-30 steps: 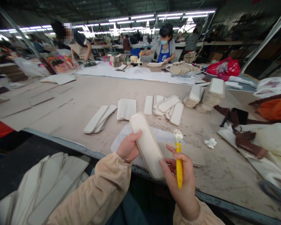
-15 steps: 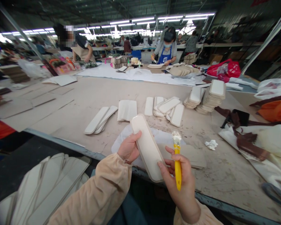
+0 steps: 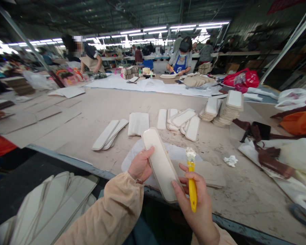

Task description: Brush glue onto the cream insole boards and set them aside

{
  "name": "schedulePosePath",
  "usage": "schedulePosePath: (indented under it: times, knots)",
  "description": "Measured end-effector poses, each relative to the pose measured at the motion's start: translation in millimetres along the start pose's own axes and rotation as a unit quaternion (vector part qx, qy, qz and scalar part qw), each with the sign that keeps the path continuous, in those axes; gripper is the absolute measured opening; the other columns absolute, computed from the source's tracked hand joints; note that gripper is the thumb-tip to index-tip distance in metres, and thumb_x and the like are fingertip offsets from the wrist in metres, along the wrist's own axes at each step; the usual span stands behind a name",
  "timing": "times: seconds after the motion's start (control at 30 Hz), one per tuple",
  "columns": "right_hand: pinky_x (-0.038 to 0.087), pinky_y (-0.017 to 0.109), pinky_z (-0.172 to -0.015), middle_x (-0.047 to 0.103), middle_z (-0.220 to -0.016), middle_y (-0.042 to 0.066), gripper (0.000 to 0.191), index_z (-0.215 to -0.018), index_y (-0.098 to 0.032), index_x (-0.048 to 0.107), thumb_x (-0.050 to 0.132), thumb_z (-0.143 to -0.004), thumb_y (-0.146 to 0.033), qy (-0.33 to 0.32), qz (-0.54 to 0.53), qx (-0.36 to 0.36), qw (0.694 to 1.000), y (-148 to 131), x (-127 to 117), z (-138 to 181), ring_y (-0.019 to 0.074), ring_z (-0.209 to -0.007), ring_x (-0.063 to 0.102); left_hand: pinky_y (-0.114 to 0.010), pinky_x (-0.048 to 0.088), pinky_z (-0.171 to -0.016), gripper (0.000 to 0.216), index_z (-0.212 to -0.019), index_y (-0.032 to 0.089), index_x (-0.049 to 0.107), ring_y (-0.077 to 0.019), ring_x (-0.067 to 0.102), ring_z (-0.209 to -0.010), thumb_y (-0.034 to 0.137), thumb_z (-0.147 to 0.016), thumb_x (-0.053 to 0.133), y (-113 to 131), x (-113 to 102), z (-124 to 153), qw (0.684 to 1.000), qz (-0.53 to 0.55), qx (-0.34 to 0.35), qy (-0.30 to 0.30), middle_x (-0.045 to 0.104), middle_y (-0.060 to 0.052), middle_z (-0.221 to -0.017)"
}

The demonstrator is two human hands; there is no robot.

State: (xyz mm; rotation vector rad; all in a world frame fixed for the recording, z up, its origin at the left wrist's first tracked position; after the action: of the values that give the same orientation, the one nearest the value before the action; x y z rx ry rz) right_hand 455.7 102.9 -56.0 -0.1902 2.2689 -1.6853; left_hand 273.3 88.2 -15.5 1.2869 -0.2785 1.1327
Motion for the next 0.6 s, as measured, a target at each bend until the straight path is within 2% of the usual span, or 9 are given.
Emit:
schedulePosePath:
  times: [0.17,0.37,0.5,0.6]
  knots:
    - [0.062,0.032,-0.065,0.054,-0.138,0.014,0.04,-0.106,-0.026,0.048,0.076,-0.078,-0.03,-0.008,-0.005,-0.008,1.0,5.3,-2.0,1.4,0.0185,-0.082,0.069,-0.029,0.05,-0.073,0.039,-0.087,0.012,0.066,-0.0161,0.064,-0.068,0.034,-0.061,0.086,-2.3,0.4,0.6,1.0,0.007,0.015,0.0,0.071,-0.005,-0.078]
    - [0.063,0.029,-0.06,0.058,-0.134,0.015,0.041,-0.104,-0.025,0.05,0.078,-0.074,-0.032,0.001,0.012,-0.052,0.999,10.0,-4.5,-0.8,0.0194,-0.075,0.071,-0.03,0.05,-0.066,0.042,-0.086,0.012,0.065,-0.0184,0.064,-0.064,0.04,-0.061,0.085,-3.9,1.3,2.1,0.999,-0.008,0.034,-0.004,0.071,-0.007,-0.074]
    - [0.063,0.029,-0.064,0.058,-0.134,0.015,0.041,-0.105,-0.024,0.052,0.078,-0.074,-0.032,0.012,0.037,-0.071,0.997,11.6,-5.2,0.7,0.0212,-0.081,0.072,-0.03,0.05,-0.065,0.041,-0.086,0.012,0.066,-0.018,0.064,-0.064,0.038,-0.061,0.085,-4.4,1.6,3.1,0.999,0.013,0.037,-0.013,0.071,-0.006,-0.072]
    - [0.062,0.03,-0.063,0.059,-0.133,0.014,0.043,-0.105,-0.024,0.053,0.079,-0.073,-0.035,0.017,0.036,-0.06,0.997,10.4,-5.0,2.8,0.0227,-0.084,0.071,-0.031,0.051,-0.067,0.039,-0.087,0.012,0.067,-0.0184,0.064,-0.065,0.037,-0.062,0.084,-3.8,0.3,2.6,0.999,0.01,0.033,-0.015,0.07,-0.006,-0.073]
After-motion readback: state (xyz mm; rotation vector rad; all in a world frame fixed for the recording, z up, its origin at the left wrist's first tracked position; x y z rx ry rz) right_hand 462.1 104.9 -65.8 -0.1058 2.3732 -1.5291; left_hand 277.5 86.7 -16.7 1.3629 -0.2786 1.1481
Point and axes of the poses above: each hand's wrist, its own z-axis away from the middle knuckle, its own x-axis out of the palm, y = z × x, the point moved 1 cm from there along -z, towards the middle knuckle
